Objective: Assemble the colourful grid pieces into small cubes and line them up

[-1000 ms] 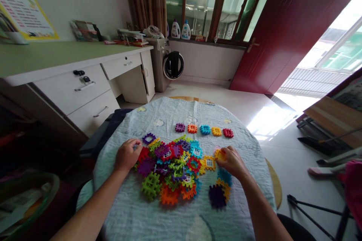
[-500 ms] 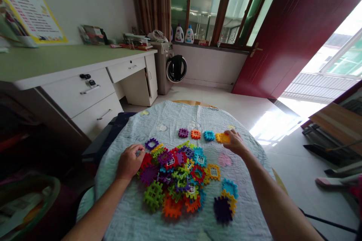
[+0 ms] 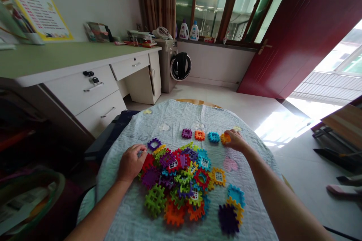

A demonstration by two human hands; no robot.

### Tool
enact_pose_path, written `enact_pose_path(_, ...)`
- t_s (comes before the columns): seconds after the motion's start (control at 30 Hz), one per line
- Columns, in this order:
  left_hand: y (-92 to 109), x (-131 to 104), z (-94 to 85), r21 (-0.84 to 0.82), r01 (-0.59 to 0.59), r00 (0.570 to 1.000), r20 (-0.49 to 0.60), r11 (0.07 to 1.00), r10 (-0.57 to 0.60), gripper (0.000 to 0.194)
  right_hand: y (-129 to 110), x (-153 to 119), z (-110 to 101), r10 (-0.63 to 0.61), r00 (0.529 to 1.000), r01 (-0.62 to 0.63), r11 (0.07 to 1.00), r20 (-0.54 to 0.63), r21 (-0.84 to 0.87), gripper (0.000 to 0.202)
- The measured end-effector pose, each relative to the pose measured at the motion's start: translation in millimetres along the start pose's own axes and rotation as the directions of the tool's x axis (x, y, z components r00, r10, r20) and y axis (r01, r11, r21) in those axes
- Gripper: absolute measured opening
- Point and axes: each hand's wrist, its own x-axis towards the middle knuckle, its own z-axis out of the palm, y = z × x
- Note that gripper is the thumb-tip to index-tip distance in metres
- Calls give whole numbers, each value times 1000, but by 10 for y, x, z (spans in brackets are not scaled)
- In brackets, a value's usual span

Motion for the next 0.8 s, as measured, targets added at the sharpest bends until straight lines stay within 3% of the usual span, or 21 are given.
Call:
enact_pose_path(0.2, 1, 0, -4, 3, 7, 1000, 3, 1000, -7, 19, 1, -14, 15, -1, 1000, 1, 1000, 2, 9, 55)
enact_pose_path(0.3, 3, 1, -4, 4, 11, 1000, 4, 1000, -11, 19, 2, -25, 8, -4, 1000, 5, 1000, -6, 17, 66)
enact_pose_path(0.43, 12, 3, -3, 8, 19, 1000, 9, 1000, -19, 18, 9, -155, -58, -10, 991, 23, 995, -135, 96, 77)
enact_pose_path(0.57, 5, 6, 2, 15, 23, 1000, 7, 1000, -23, 18, 19, -537, -168, -16, 967, 70, 976, -253, 206, 65)
enact_pose_path(0.67, -18, 7, 10, 25, 18, 1000, 14, 1000, -18, 18, -9, -942, -225, -35, 985, 90, 937, -167, 338, 55)
enact_pose_path(0.8, -34, 6, 23, 40, 2, 1000, 18, 999, -3, 18, -131, -1408, -219, -87, 993, 44, 902, 80, 429, 37)
